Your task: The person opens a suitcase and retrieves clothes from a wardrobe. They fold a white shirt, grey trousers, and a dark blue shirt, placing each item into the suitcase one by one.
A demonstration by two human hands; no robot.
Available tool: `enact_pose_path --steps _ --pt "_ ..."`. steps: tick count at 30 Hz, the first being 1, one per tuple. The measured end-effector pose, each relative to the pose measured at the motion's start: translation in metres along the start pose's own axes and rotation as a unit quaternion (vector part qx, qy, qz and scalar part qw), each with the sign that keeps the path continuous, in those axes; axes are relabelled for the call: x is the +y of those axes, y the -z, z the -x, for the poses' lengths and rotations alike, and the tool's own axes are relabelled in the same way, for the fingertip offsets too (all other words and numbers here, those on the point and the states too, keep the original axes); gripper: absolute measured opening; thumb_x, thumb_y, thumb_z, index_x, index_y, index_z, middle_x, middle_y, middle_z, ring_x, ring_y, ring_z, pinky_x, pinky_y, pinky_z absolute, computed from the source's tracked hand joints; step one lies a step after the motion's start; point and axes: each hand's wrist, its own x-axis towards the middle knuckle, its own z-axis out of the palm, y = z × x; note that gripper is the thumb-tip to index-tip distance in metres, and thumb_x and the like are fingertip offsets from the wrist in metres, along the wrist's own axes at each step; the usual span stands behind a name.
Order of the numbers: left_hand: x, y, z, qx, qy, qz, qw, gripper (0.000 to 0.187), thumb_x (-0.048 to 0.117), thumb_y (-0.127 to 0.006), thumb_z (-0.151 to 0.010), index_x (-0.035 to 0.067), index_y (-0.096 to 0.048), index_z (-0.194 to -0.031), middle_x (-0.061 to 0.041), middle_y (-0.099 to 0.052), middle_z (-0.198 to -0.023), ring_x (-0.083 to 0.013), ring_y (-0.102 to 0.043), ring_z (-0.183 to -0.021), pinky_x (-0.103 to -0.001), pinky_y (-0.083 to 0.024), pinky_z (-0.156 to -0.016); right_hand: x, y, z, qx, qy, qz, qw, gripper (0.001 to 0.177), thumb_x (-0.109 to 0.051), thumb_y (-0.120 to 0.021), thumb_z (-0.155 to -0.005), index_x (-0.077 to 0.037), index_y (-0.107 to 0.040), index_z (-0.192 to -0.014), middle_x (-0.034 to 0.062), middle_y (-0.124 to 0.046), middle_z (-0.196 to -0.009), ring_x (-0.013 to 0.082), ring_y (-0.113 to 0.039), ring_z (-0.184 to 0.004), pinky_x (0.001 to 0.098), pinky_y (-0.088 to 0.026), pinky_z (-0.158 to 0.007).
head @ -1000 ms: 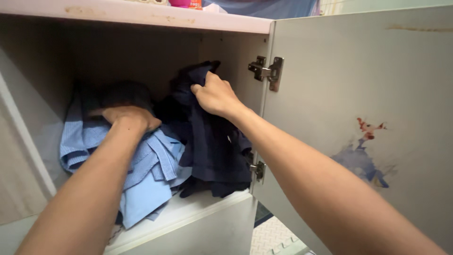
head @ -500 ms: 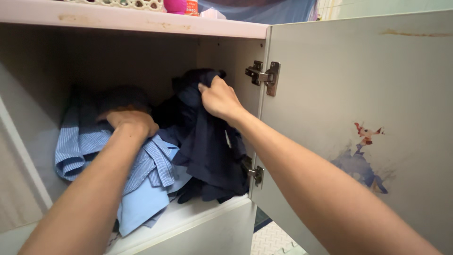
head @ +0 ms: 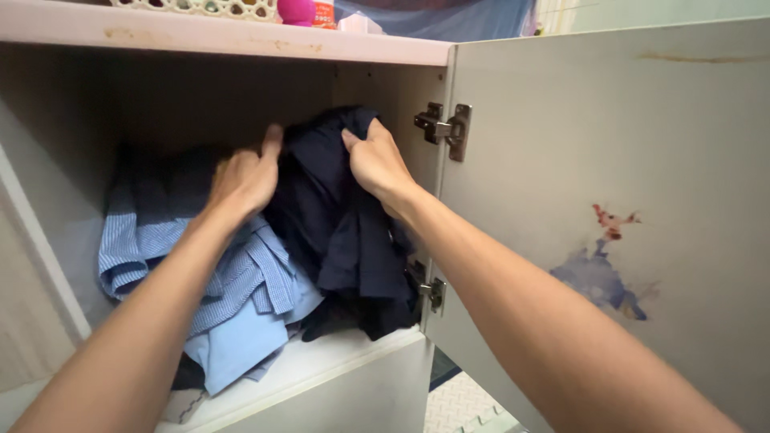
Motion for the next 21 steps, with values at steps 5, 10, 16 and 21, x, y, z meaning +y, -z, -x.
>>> enact_pose_path --steps 5,10,16,21 --pt "0.026 -0.006 0.044 -0.108 -0.121 0.431 0.888 0.079 0.067 -0.041 -0.101 0.002 -0.050 -0.145 -0.016 -0.053 -0.147 -0.0301 -0.047 -0.137 -0.044 -0.038 -0.112 -0.012 0.006 0.017 -0.034 -0.012 -0.114 0.993 0.046 -0.026 -0.052 -0.101 -0.007 -0.053 -0.143 0.0105 -0.066 -0.135 0.0183 -0.062 -0.121 0.0317 -0.048 -0.101" --pt "0.044 0.007 0.101 -0.224 -0.054 0.674 0.702 0.044 0.039 -0.064 -0.097 0.005 -0.064 -0.125 -0.013 -0.070 -0.121 -0.0264 -0.068 -0.110 -0.041 -0.058 -0.097 -0.056 0.044 0.056 -0.073 -0.054 -0.129 0.988 0.041 -0.025 -0.056 -0.102 -0.001 -0.060 -0.136 0.0137 -0.070 -0.128 0.0198 -0.066 -0.114 0.0344 -0.052 -0.098" --pt "0.077 0.026 0.148 -0.191 -0.182 0.745 0.613 0.028 0.003 -0.074 -0.104 0.009 -0.047 -0.106 -0.008 -0.063 -0.109 -0.0252 -0.063 -0.109 -0.046 -0.055 -0.103 -0.120 0.100 0.114 -0.008 -0.025 -0.089 0.996 0.042 -0.026 -0.055 -0.099 -0.003 -0.061 -0.134 0.0107 -0.074 -0.119 0.0194 -0.069 -0.106 0.0350 -0.055 -0.093" --pt "0.125 0.030 0.194 -0.129 -0.268 0.739 0.604 0.052 -0.002 -0.070 -0.087 0.020 -0.055 -0.131 -0.001 -0.066 -0.129 -0.0198 -0.063 -0.126 -0.038 -0.052 -0.113 -0.145 0.138 0.153 0.080 0.111 0.024 0.990 0.043 -0.031 -0.057 -0.102 -0.002 -0.060 -0.134 0.0097 -0.074 -0.122 0.0163 -0.068 -0.111 0.0311 -0.053 -0.098"
